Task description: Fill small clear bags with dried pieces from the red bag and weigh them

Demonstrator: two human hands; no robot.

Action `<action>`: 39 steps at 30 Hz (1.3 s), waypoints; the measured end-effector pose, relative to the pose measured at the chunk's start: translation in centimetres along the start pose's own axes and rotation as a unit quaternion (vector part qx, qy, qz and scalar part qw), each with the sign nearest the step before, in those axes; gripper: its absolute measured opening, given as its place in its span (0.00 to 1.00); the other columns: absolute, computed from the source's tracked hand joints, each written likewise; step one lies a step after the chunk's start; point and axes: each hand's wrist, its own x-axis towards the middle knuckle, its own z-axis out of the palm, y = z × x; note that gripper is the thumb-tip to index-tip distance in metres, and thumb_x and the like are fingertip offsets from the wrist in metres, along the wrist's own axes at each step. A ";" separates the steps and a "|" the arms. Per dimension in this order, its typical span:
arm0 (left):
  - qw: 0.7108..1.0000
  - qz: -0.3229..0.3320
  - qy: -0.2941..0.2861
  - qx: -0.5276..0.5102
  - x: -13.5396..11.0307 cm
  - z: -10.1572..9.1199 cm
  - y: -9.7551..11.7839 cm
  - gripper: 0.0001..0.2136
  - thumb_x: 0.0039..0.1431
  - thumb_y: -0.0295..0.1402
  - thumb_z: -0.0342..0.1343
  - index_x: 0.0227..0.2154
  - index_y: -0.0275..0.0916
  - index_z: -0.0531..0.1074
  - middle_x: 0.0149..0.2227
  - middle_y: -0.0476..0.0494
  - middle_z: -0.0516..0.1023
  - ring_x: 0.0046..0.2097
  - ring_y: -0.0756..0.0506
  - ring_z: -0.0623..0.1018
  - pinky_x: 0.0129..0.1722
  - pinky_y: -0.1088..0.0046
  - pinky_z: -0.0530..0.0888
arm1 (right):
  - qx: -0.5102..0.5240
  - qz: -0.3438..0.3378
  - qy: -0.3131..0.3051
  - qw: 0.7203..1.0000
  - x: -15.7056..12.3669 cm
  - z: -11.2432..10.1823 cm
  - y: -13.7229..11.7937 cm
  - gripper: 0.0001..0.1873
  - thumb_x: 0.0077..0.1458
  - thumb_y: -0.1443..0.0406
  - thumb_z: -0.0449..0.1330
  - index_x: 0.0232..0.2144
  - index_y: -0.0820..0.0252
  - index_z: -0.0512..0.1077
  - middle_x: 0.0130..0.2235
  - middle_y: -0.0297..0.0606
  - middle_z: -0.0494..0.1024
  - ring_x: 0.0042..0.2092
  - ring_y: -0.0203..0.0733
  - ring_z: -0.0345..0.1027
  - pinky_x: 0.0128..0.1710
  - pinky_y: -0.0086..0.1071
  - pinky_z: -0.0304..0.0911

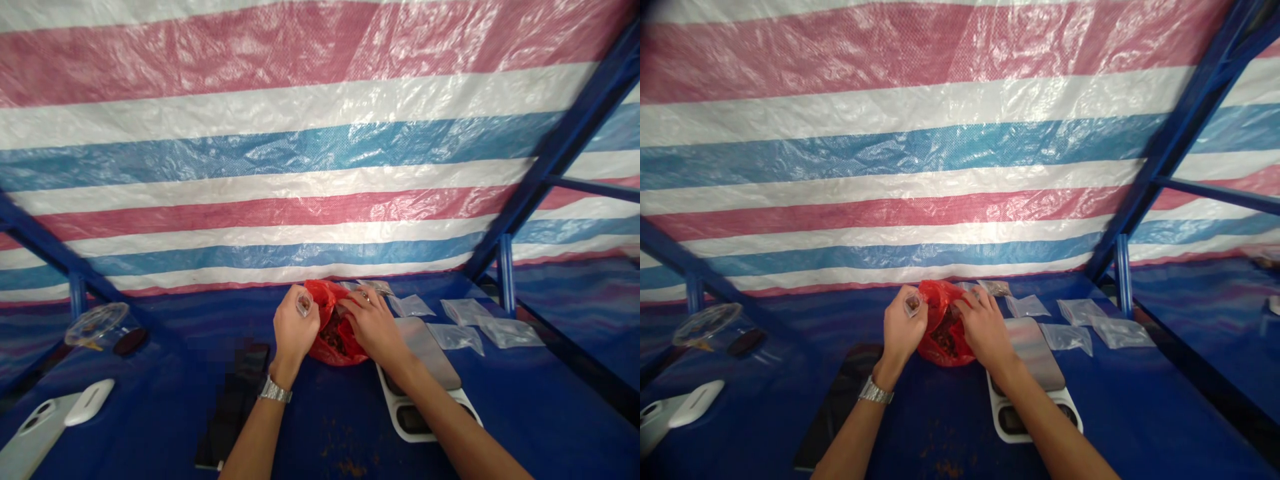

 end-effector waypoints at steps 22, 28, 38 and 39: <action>0.995 -0.095 0.010 -0.017 0.3 0.8 -1.0 0.07 0.57 0.24 0.54 0.31 0.42 0.63 0.29 0.52 0.70 0.32 0.47 0.72 0.34 0.73 0.65 | 0.247 0.095 -0.061 0.962 0.7 -1.1 -1.2 0.18 0.58 0.74 0.62 0.46 0.50 0.80 0.46 0.35 0.85 0.52 0.49 0.71 0.59 0.48 0.56; 0.997 0.055 0.043 0.026 -0.6 0.8 -0.1 0.03 0.61 0.28 0.54 0.34 0.43 0.68 0.33 0.49 0.76 0.35 0.45 0.75 0.38 0.71 0.68 | 0.365 0.073 0.040 0.927 1.3 -2.0 0.0 0.13 0.61 0.70 0.60 0.45 0.54 0.79 0.48 0.38 0.84 0.50 0.48 0.76 0.57 0.47 0.65; 0.996 0.054 -0.067 0.039 -1.8 2.4 0.2 0.04 0.64 0.30 0.55 0.39 0.44 0.74 0.37 0.45 0.84 0.39 0.42 0.82 0.37 0.71 0.69 | 0.268 -0.064 0.124 0.953 0.7 -2.8 -1.3 0.23 0.65 0.75 0.52 0.54 0.52 0.76 0.57 0.43 0.78 0.59 0.45 0.72 0.60 0.43 0.67; 0.996 0.048 -0.066 0.024 -1.8 2.4 0.2 0.04 0.64 0.31 0.55 0.39 0.44 0.74 0.36 0.45 0.84 0.38 0.43 0.82 0.37 0.71 0.69 | 0.253 -0.080 0.130 0.955 0.6 -2.6 -1.3 0.25 0.64 0.77 0.51 0.55 0.52 0.76 0.57 0.43 0.78 0.59 0.45 0.72 0.60 0.43 0.68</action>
